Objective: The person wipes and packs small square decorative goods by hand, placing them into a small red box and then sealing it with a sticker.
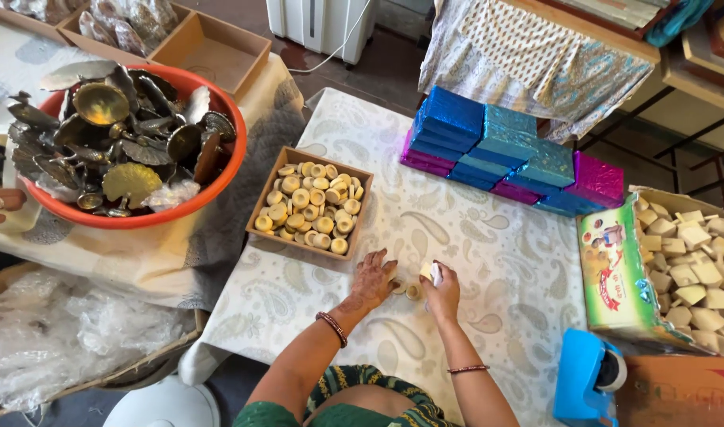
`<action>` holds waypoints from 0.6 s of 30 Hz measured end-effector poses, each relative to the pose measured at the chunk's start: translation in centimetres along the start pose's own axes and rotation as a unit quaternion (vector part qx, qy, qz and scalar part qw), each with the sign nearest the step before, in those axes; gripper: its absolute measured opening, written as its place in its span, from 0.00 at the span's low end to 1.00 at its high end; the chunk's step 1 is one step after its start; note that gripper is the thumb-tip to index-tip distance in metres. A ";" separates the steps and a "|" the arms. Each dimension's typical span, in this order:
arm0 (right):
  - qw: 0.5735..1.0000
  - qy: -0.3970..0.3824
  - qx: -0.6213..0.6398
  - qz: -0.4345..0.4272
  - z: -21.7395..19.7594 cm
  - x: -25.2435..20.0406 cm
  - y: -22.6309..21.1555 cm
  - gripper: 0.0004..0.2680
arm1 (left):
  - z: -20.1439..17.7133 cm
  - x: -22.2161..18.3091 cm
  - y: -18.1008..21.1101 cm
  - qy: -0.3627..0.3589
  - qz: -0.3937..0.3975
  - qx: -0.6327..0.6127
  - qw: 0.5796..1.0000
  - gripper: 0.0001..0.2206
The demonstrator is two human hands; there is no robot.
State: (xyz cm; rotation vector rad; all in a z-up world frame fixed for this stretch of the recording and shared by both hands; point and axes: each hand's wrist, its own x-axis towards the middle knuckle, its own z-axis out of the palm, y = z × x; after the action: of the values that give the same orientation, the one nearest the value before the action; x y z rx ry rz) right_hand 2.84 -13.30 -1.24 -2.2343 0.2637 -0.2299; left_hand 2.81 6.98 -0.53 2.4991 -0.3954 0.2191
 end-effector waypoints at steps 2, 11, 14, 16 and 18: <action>0.997 -0.008 -0.065 -0.037 1.0 1.5 3.0 0.20 | 1.4 0.3 -1.0 -0.055 -0.041 -0.016 0.997 0.26; 0.948 0.019 -0.060 -0.313 -1.7 -2.6 -8.1 0.17 | 1.0 1.5 1.5 -0.072 -0.204 -0.286 0.933 0.37; 0.957 -0.003 -0.075 -0.281 0.5 -0.7 -3.8 0.15 | -3.7 1.4 4.1 -0.071 -0.115 -0.299 0.945 0.43; 0.990 -0.029 -0.007 -0.139 1.6 0.7 -1.0 0.14 | -4.4 0.9 3.9 -0.078 -0.041 -0.291 0.953 0.47; 0.876 -0.180 0.362 0.261 2.0 2.2 0.1 0.18 | -2.6 0.5 1.9 0.013 0.121 -0.215 0.969 0.45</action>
State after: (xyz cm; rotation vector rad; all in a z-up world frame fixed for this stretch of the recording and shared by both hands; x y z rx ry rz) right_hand 5.40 -12.47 -2.42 -1.3557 0.4734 0.3365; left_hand 2.46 6.84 2.69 2.0184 -0.6637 0.2335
